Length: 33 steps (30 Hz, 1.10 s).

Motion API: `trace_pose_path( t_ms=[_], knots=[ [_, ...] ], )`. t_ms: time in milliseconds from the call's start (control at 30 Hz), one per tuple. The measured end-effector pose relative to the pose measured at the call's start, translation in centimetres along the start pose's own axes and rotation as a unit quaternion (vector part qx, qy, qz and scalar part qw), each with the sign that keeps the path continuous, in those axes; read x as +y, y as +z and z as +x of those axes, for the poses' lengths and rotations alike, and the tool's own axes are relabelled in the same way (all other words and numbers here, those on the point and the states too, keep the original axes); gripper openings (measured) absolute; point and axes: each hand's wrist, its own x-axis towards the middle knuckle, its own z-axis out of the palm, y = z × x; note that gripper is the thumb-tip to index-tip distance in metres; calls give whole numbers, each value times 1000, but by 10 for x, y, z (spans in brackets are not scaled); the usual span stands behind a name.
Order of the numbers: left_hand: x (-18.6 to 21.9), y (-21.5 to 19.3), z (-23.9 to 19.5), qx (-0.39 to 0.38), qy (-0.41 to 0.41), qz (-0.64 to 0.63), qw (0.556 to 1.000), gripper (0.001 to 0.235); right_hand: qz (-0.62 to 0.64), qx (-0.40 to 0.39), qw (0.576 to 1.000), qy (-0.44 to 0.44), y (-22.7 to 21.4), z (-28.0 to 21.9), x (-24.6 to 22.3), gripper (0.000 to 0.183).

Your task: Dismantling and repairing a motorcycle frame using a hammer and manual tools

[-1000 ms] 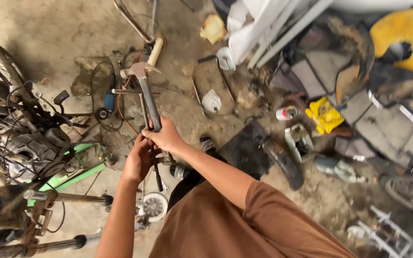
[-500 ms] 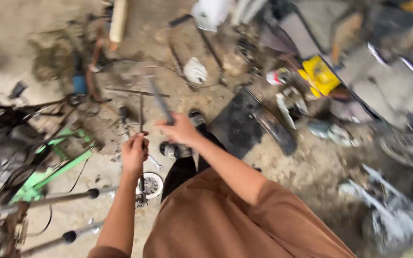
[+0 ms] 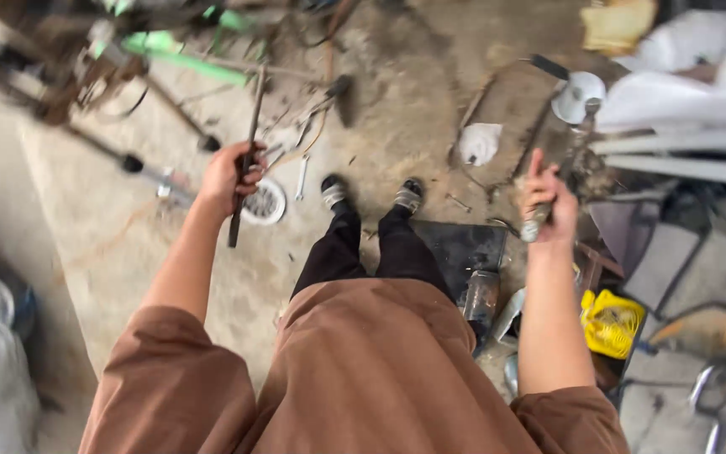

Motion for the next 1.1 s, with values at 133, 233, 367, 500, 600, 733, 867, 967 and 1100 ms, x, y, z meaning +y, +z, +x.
trace_pose_path(
  t_ms=[133, 233, 367, 500, 600, 733, 867, 967, 1100],
  knots=[
    [8, -16, -34, 28, 37, 7, 999, 29, -363, 64, 929, -41, 34, 50, 13, 20],
    [4, -35, -75, 51, 76, 9, 996, 29, -429, 102, 897, 26, 35, 76, 35, 22],
    [-18, -84, -82, 47, 129, -1, 991, 25, -469, 100, 872, 98, 45, 104, 71, 20],
    [-27, -101, -116, 35, 144, 43, 988, 29, -453, 109, 877, 116, 44, 108, 117, 19],
    [-43, -94, -114, 65, 88, 111, 988, 36, -414, 124, 894, 117, 30, 97, 146, 19],
    [-91, -101, -90, 32, -18, 168, 985, 39, -355, 118, 926, 50, -14, 67, 198, 25],
    [-97, -84, -66, -62, -14, 212, 975, 25, -379, 125, 916, -34, -70, 18, 240, 24],
    [-97, -40, -51, -176, 66, 287, 939, 27, -365, 111, 918, -105, -109, -33, 247, 26],
    [-73, 44, -63, -345, 68, 367, 861, 25, -305, 111, 912, -251, -133, -126, 289, 29]
  ],
)
